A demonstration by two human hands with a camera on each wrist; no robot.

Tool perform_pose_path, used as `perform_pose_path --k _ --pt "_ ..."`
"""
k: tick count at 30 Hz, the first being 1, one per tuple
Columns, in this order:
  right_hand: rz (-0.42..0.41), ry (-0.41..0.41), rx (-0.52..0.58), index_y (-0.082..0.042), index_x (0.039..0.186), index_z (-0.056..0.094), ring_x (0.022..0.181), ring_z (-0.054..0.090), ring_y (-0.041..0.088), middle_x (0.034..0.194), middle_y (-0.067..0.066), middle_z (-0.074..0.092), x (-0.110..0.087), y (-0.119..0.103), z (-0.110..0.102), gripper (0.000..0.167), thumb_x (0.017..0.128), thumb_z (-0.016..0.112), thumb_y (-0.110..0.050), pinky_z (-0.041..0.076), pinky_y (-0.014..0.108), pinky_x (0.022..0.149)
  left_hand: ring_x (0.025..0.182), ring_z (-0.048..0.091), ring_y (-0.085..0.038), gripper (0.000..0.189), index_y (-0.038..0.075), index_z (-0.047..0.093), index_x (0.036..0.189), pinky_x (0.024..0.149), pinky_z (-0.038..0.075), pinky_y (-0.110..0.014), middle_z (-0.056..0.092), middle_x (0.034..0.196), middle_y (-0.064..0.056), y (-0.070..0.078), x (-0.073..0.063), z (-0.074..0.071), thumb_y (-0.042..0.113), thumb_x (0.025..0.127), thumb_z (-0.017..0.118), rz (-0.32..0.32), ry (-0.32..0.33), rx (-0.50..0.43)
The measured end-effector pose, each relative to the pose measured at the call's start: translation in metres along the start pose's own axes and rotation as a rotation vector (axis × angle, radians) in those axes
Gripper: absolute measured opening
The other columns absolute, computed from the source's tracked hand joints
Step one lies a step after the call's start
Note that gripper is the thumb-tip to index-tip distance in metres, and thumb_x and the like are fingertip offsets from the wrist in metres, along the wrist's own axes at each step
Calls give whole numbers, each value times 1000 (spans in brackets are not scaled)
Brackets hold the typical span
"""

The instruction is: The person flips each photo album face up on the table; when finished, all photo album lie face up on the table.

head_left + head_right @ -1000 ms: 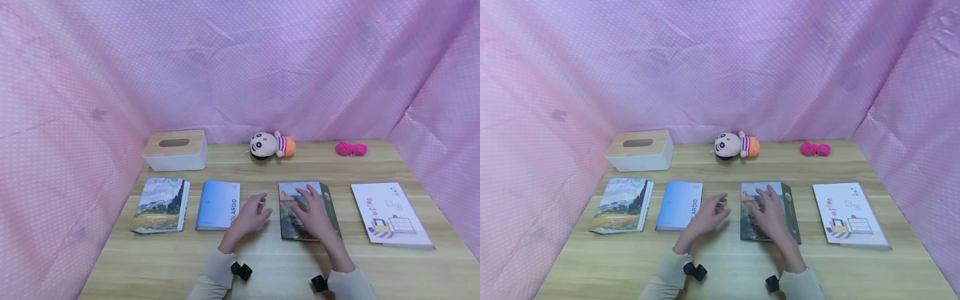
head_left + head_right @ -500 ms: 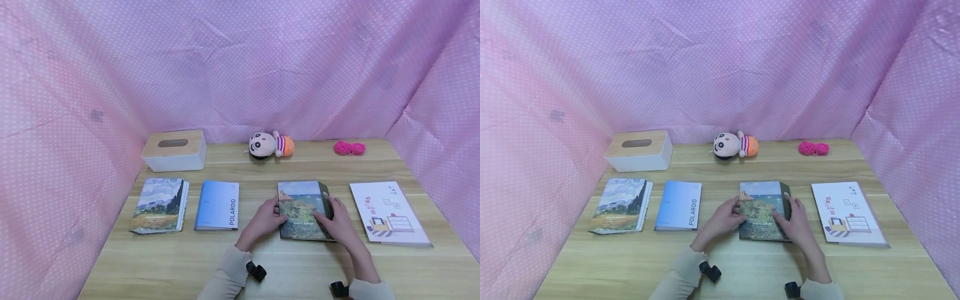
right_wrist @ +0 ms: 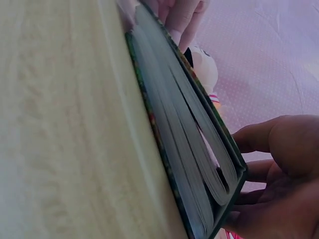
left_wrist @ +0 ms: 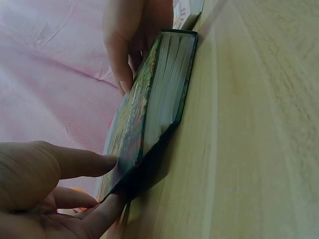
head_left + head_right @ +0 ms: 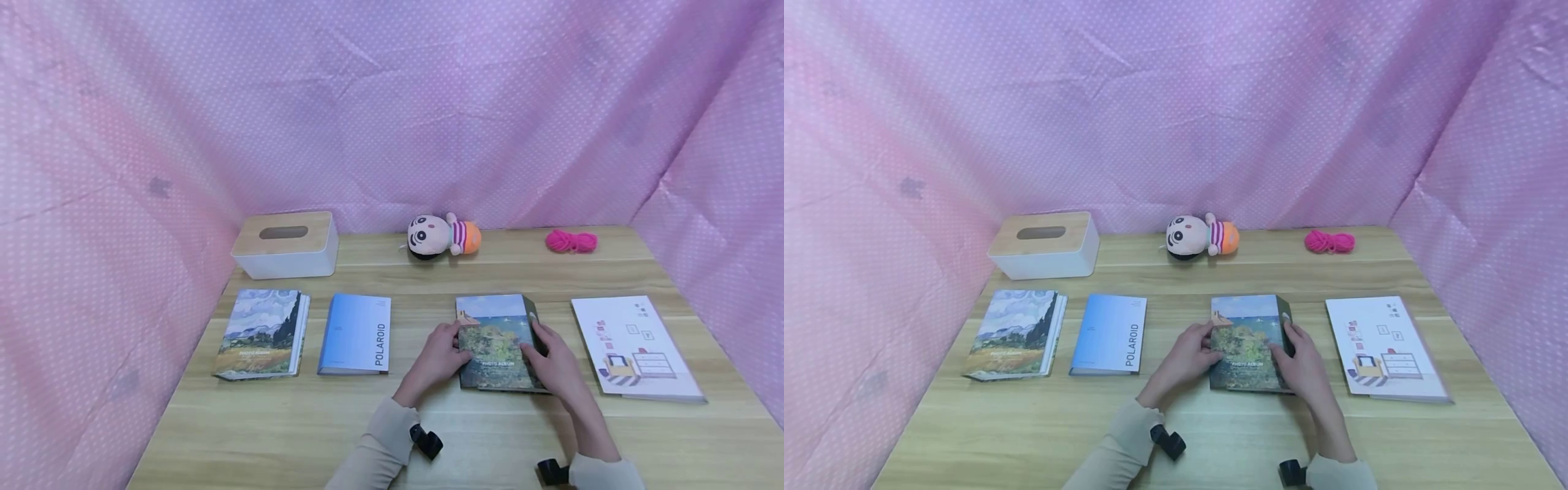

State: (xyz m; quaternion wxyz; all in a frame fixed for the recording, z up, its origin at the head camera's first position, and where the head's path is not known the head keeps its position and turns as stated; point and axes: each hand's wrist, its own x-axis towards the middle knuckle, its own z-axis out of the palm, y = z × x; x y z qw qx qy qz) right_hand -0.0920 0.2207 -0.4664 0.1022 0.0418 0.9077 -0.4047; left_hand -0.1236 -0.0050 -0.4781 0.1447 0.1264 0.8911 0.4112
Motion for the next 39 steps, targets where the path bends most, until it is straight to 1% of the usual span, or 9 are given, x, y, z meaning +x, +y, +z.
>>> perform_pose_path --k 3,6,9,13,20,24,29,35,39 --pt "19 -4 53 -4 152 17 139 13 52 155 28 15 -1 0 -1 68 100 48 -34 16 65 110 86 48 -12 51 16 51 138 70 43 -25 54 108 -5 0 1 1 20 89 67 11 -2 -16" --pt "27 -7 122 -5 153 17 140 16 50 155 27 17 -1 0 -1 67 100 47 -34 20 63 110 84 47 -12 47 20 54 135 67 42 -25 53 103 -3 1 1 1 21 90 67 9 -6 -20" --pt "24 3 222 -8 153 18 139 24 46 154 27 20 -2 -1 -2 66 100 46 -36 28 57 110 80 45 -12 47 16 54 135 64 40 -24 51 98 -2 3 2 1 23 90 67 -2 -8 -18" --pt "-36 28 314 -10 153 20 138 30 43 155 24 21 -4 -8 -5 65 100 48 -36 34 50 108 75 44 -12 46 13 56 131 59 37 -23 49 92 -2 5 4 0 29 89 68 -28 -7 -20" --pt "-144 94 299 -10 150 30 139 27 44 156 19 23 -6 -25 -11 65 96 56 -36 29 54 110 84 45 -14 60 22 51 139 67 39 -25 50 106 -4 9 8 -4 49 87 65 -76 -12 -34" --pt "-138 89 296 -8 148 34 140 28 41 156 17 24 -7 -33 -13 66 95 58 -38 29 52 110 89 46 -16 72 20 48 142 71 41 -27 48 112 -7 11 9 -6 61 84 61 -111 -23 -34" --pt "-123 51 329 -9 149 33 140 29 40 156 15 24 -8 -40 -17 70 93 61 -39 29 47 110 92 47 -15 78 17 44 144 75 43 -29 48 116 -9 12 11 -8 66 84 57 -148 -40 -12" --pt "-98 41 357 -9 151 27 141 28 37 154 18 28 -8 -45 -21 77 90 64 -39 28 49 112 95 47 -15 79 15 44 144 75 44 -29 49 118 -10 12 10 -11 66 85 54 -125 -47 6" --pt "-83 45 355 -9 151 26 140 31 33 153 17 31 -7 -45 -21 79 90 65 -40 36 31 109 96 45 -15 75 14 45 143 73 42 -27 49 115 -10 11 10 -13 64 87 53 -91 -54 3"
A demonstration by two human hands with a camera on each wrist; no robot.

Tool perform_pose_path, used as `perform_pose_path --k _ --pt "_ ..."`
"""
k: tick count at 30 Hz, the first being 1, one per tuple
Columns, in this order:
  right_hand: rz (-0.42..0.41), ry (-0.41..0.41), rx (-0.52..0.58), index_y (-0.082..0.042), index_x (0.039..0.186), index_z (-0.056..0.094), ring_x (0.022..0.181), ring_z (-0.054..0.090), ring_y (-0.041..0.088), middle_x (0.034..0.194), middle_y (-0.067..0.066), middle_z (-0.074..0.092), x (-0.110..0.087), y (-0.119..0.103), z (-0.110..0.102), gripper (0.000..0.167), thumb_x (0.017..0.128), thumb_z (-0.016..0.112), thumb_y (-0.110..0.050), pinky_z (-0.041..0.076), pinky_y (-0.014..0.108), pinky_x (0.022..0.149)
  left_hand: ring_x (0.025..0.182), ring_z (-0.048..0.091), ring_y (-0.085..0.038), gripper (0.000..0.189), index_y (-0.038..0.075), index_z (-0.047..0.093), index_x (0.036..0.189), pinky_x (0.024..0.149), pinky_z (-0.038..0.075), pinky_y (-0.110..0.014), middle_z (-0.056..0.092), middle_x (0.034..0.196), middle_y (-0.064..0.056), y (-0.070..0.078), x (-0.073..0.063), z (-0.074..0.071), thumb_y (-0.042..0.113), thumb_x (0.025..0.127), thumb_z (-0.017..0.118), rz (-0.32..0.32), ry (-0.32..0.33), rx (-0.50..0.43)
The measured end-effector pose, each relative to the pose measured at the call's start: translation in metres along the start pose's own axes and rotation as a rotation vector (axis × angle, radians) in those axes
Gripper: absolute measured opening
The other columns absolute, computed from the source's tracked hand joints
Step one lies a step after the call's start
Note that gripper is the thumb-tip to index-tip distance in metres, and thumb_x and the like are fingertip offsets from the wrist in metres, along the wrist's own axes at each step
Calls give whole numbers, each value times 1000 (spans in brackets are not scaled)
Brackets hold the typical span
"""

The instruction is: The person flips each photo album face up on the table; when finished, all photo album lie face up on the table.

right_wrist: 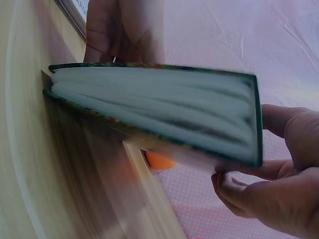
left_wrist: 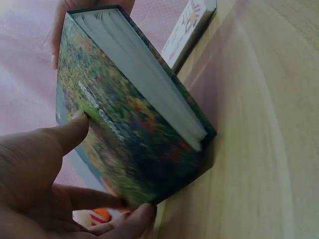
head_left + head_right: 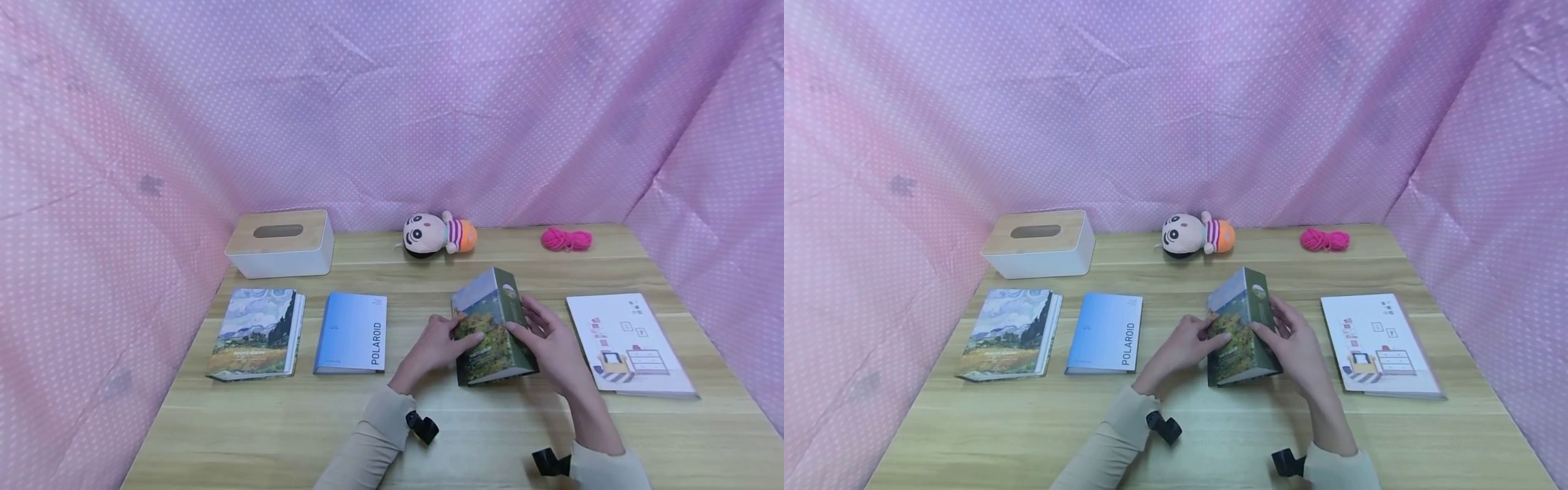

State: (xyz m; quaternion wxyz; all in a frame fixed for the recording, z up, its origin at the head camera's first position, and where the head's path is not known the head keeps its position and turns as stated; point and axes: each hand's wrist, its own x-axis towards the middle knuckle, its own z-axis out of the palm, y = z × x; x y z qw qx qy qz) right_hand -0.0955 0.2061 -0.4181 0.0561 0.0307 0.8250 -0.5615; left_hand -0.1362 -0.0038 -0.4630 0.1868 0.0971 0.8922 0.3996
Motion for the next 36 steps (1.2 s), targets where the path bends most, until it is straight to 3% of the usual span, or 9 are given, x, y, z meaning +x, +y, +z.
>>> perform_pose_path --k 3,6,10,16,18,21,30,34,36 --pt "-3 -16 44 -11 152 26 139 33 33 153 18 32 1 -1 3 78 90 65 -38 44 15 95 97 45 -15 73 13 45 143 71 42 -26 50 116 -11 -1 0 -3 62 89 52 30 -12 -16" --pt "-16 -27 125 -10 152 26 138 33 34 152 20 33 1 -2 8 73 92 63 -32 45 8 85 100 48 -15 71 13 44 143 75 45 -27 51 122 -11 -4 0 -6 60 91 50 62 -25 -49" --pt "-54 -31 201 -6 150 30 133 39 29 148 20 37 1 -6 15 66 94 61 -26 47 10 85 107 53 -15 65 16 44 144 84 49 -30 51 129 -10 -4 -1 -12 57 93 49 106 -33 -138" --pt "-109 -29 246 -4 147 36 119 47 6 144 20 41 4 -11 26 59 95 60 -21 46 11 89 120 52 -21 54 28 38 146 96 47 -33 50 138 -4 2 -8 -28 48 97 49 232 2 -268" --pt "-121 -31 257 -5 147 36 118 47 3 144 20 42 5 -12 30 59 95 60 -21 45 10 90 122 52 -23 55 29 36 147 100 46 -33 51 138 -4 5 -10 -32 43 97 52 281 26 -298" --pt "-135 -39 262 -6 147 37 119 47 5 144 19 43 7 -13 35 57 96 59 -21 44 10 91 121 54 -22 57 28 35 148 101 45 -33 53 137 -4 7 -12 -38 38 96 56 306 59 -327" --pt "-159 -107 275 -18 149 35 135 40 21 150 12 39 13 -8 48 50 101 48 -26 41 12 97 120 56 -22 58 33 35 147 98 48 -33 51 138 -3 5 -24 -54 33 95 59 238 59 -382" --pt "-131 -161 290 -14 150 31 139 35 25 154 11 33 14 -3 54 51 103 43 -29 41 17 99 121 55 -23 59 34 34 148 98 48 -36 49 140 -3 1 -27 -60 32 95 60 222 52 -367" --pt "-116 -188 288 -12 150 30 139 34 25 155 10 30 15 -1 58 52 103 42 -30 41 19 100 121 55 -21 60 40 34 146 96 49 -36 47 141 -1 -4 -25 -61 37 93 61 205 57 -343"
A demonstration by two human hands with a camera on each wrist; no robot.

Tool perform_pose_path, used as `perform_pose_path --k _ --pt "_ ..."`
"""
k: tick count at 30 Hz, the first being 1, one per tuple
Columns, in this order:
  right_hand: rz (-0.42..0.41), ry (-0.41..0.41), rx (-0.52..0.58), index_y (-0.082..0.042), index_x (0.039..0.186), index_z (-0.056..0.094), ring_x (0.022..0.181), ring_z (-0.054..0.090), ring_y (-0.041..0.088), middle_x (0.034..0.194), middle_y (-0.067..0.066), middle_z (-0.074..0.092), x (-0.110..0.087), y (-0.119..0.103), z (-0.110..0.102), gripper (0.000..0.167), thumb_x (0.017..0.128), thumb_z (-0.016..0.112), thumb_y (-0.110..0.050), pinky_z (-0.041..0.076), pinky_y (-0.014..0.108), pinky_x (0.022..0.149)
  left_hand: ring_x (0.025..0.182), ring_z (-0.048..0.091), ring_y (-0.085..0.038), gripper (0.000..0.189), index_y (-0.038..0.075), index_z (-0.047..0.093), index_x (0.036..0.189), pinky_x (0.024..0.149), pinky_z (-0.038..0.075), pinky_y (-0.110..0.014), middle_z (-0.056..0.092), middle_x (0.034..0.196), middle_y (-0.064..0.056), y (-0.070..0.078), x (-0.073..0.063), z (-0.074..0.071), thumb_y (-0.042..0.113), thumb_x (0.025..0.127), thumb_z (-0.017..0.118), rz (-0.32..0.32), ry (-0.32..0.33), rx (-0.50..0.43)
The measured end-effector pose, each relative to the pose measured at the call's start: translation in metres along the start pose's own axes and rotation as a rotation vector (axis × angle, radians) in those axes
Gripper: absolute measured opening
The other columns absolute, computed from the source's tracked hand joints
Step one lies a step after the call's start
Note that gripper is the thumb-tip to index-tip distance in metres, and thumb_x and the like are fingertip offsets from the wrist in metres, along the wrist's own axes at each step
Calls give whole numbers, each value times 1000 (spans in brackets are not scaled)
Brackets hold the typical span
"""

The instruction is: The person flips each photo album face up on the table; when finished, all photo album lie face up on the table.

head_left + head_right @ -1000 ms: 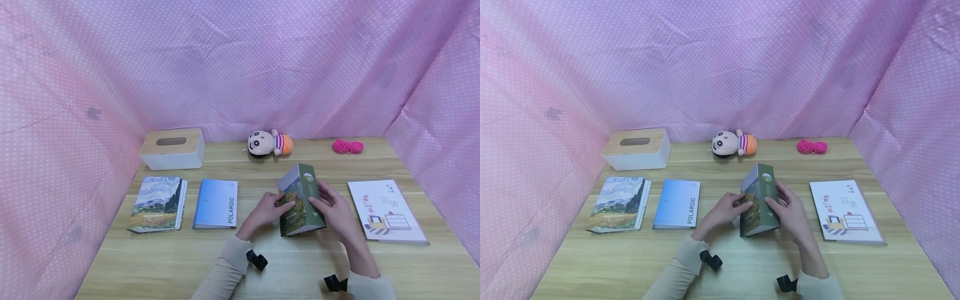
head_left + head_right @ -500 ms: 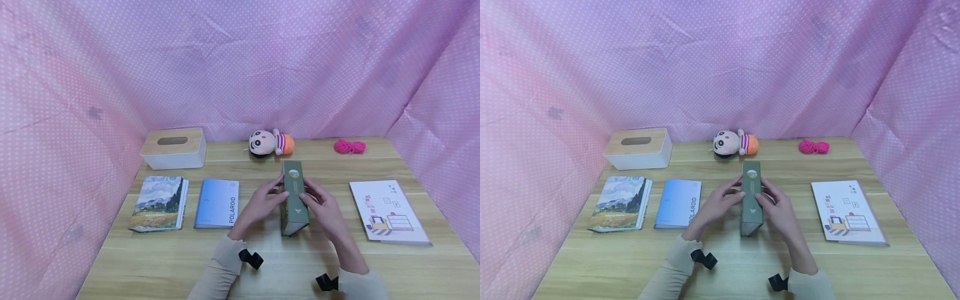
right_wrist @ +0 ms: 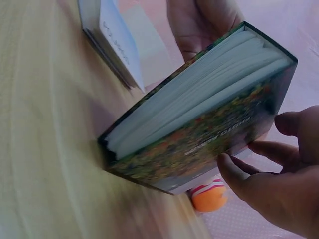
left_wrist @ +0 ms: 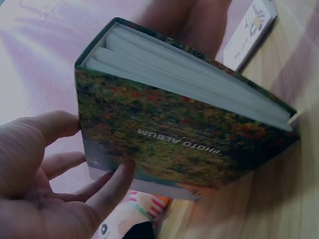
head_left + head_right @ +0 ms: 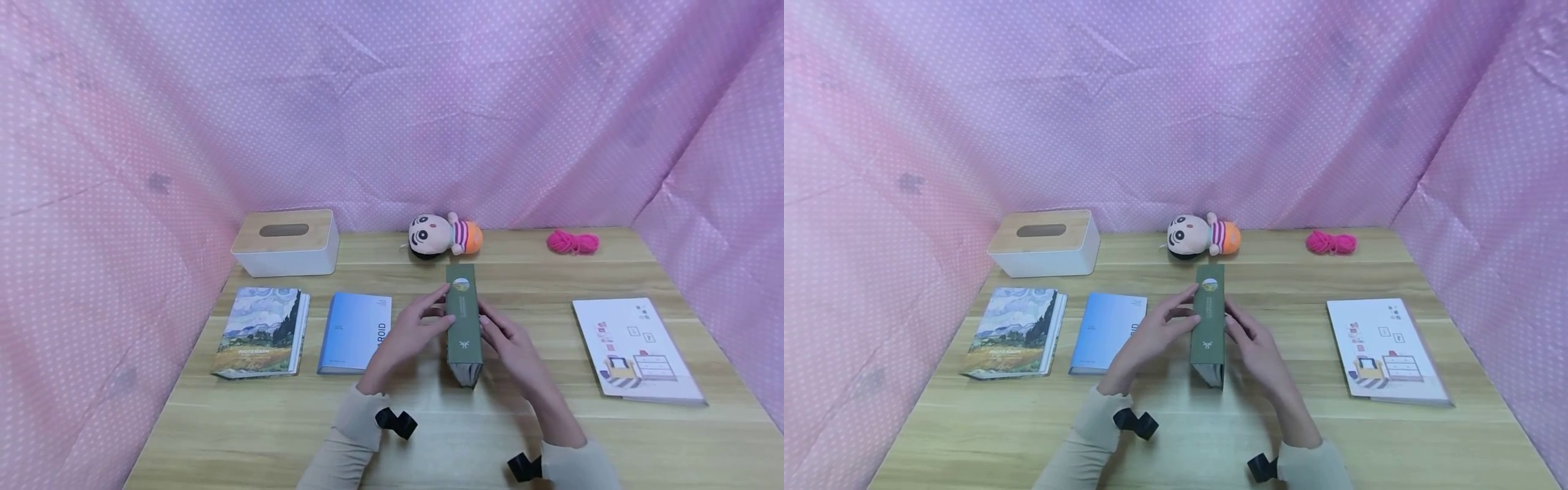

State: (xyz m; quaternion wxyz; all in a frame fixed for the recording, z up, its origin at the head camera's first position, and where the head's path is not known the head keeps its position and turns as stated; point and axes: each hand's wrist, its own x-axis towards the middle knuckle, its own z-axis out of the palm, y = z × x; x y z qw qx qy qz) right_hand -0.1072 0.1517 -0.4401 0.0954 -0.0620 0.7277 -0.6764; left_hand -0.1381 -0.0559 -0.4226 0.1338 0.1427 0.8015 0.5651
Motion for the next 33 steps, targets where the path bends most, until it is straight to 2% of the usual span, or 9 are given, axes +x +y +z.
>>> perform_pose_path --k 4,6,9,12,17,20,24,28,33 --pt "29 -39 -40 -16 150 31 139 34 23 156 7 29 2 7 5 53 102 45 -33 40 23 103 121 54 -23 62 46 34 144 96 48 -41 45 142 -3 1 -3 -6 44 89 64 -33 9 59" --pt "42 -49 -77 -20 150 32 137 36 23 155 7 32 2 10 7 53 101 46 -34 39 30 105 120 54 -25 63 45 35 144 95 48 -42 45 142 -5 2 -4 -9 46 88 65 -29 12 89" --pt "76 -51 -117 -23 149 34 134 41 26 149 12 41 2 15 10 54 99 49 -37 38 40 107 119 55 -25 66 40 35 145 94 49 -41 43 144 -7 1 -5 -14 47 87 66 -15 19 144" --pt "114 -53 -151 -20 149 34 132 43 33 145 18 44 2 20 13 57 98 52 -38 36 48 108 118 56 -25 69 33 35 147 92 50 -39 40 145 -11 0 -7 -19 49 87 65 -13 32 206" --pt "129 -70 -221 -14 150 31 133 40 40 149 20 36 2 25 16 62 97 54 -37 35 52 108 117 55 -25 76 23 35 149 88 52 -36 40 145 -15 -3 -9 -24 53 86 64 -50 52 266" --pt "114 -76 -235 -12 150 30 130 42 42 150 21 31 2 26 17 62 98 53 -35 40 51 105 114 56 -25 77 20 36 148 87 53 -36 42 143 -15 -4 -10 -25 53 85 65 -66 56 281" --pt "102 -54 -282 -11 150 32 131 39 47 152 22 26 3 27 15 62 97 54 -36 41 52 103 112 57 -25 76 18 37 148 86 52 -36 44 142 -14 -7 -10 -25 52 86 65 -82 46 295" --pt "115 -21 -384 -12 150 33 134 33 48 154 22 23 5 28 10 65 96 56 -39 36 56 106 109 58 -25 76 17 36 148 82 53 -35 48 139 -14 -13 -10 -23 52 87 63 -103 20 299" --pt "144 5 -489 -10 150 31 138 24 48 154 24 20 7 29 2 70 93 58 -43 26 62 109 111 61 -25 74 16 35 148 84 54 -35 51 138 -15 -24 -5 -16 50 88 62 -130 -2 233"
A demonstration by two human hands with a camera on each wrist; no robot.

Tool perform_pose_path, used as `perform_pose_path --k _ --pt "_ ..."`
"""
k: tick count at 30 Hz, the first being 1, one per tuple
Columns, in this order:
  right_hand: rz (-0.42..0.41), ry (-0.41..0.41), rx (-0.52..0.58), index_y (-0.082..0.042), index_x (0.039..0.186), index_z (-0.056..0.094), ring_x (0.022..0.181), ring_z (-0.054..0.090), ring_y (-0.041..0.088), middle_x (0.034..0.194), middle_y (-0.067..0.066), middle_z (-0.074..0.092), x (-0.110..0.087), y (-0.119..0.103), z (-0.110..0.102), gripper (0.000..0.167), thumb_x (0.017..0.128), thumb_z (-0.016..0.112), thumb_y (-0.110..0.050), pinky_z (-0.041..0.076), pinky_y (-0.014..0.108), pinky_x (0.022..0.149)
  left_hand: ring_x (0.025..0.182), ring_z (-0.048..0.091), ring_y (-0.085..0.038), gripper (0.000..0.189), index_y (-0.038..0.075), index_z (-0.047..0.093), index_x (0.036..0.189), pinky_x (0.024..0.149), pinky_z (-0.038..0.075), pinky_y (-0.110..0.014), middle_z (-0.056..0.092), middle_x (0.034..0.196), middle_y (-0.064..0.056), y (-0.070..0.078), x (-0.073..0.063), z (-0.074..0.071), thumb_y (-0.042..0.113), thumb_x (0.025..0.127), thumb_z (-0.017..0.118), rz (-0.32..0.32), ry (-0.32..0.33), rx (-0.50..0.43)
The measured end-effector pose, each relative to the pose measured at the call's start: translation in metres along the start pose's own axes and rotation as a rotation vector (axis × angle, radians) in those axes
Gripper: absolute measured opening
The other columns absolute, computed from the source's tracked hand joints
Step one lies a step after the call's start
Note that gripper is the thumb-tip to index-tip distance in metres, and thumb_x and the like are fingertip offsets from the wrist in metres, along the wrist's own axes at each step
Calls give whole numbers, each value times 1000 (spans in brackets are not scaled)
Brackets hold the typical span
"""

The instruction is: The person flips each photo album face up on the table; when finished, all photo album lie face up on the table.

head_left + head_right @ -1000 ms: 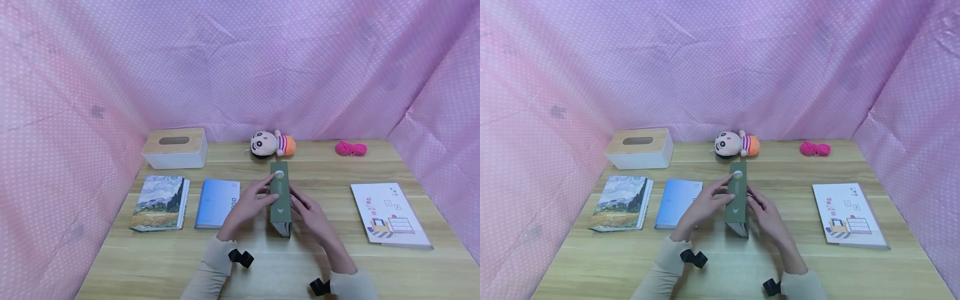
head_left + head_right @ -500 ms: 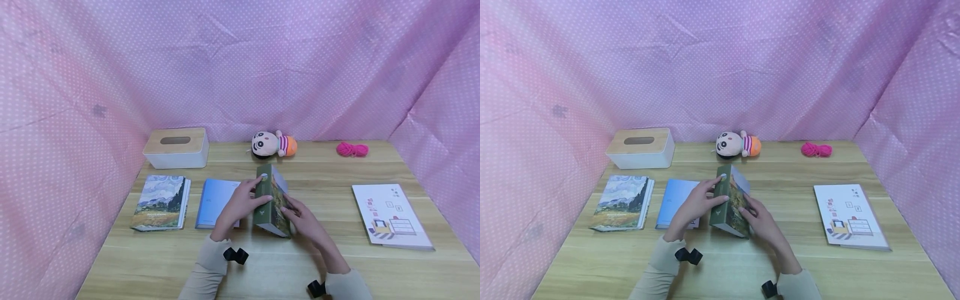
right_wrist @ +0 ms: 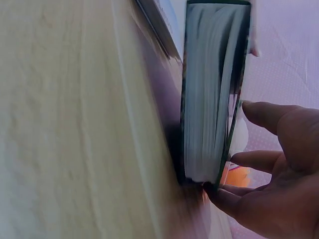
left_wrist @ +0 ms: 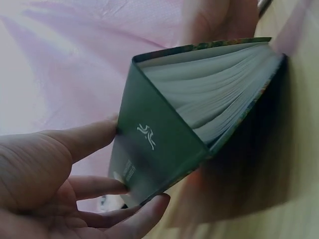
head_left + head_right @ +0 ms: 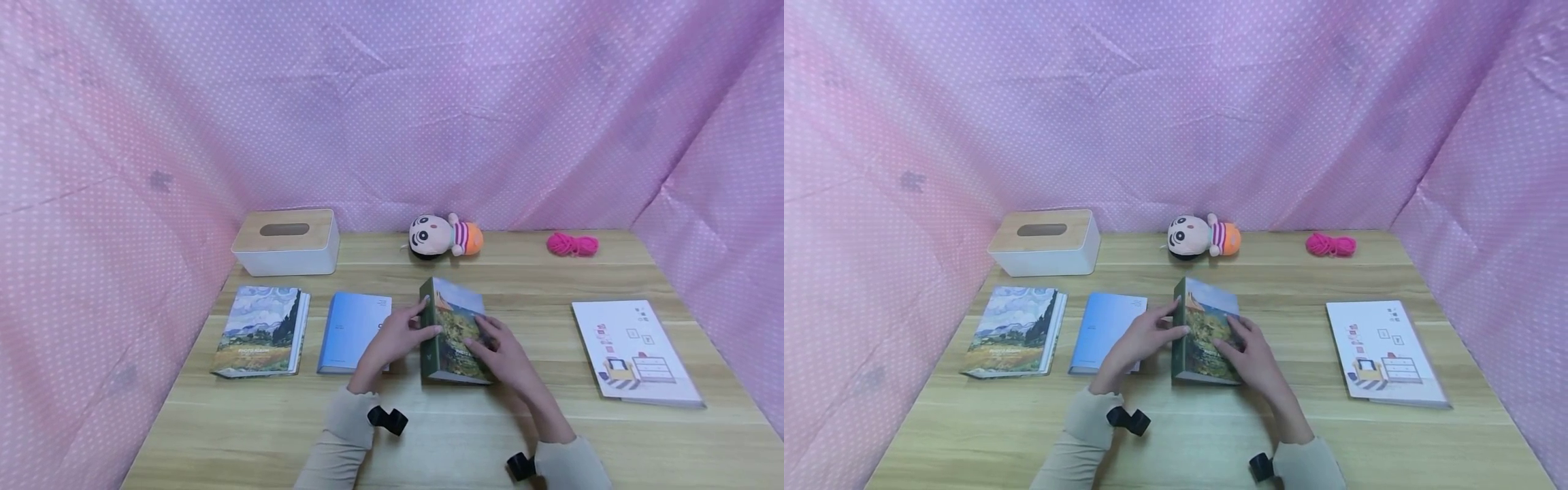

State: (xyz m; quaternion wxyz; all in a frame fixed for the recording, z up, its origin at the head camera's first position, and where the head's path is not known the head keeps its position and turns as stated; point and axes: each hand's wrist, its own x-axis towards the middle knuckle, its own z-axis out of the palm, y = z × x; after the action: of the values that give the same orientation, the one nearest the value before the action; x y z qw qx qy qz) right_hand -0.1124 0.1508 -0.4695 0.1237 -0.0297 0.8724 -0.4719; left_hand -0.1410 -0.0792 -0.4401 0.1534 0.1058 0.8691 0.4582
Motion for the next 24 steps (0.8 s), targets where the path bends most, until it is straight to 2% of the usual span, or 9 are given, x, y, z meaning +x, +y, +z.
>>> perform_pose_path --k 4,12,19,24 --pt "35 2 -64 -10 151 28 139 18 50 155 26 18 1 1 -6 75 92 58 -47 20 65 109 113 60 -26 71 14 36 147 87 54 -36 52 136 -15 -6 5 9 45 90 63 -22 -4 -83" --pt "37 -3 -120 -11 151 26 139 17 51 155 28 14 1 1 -13 79 91 57 -51 21 66 108 113 59 -24 64 16 39 146 86 54 -34 53 134 -14 -11 14 20 37 91 64 -57 11 -143" --pt "26 -4 -141 -11 152 24 139 15 52 156 28 11 2 5 -12 79 92 58 -49 21 66 108 119 56 -24 56 22 43 144 94 50 -40 54 135 -10 -11 14 24 31 92 63 -66 39 -127" --pt "-23 15 -144 -9 151 27 139 17 52 155 29 14 3 8 -7 75 92 59 -44 22 65 108 120 55 -24 60 18 40 146 96 49 -41 52 138 -10 -13 14 24 34 93 62 -102 45 -119"
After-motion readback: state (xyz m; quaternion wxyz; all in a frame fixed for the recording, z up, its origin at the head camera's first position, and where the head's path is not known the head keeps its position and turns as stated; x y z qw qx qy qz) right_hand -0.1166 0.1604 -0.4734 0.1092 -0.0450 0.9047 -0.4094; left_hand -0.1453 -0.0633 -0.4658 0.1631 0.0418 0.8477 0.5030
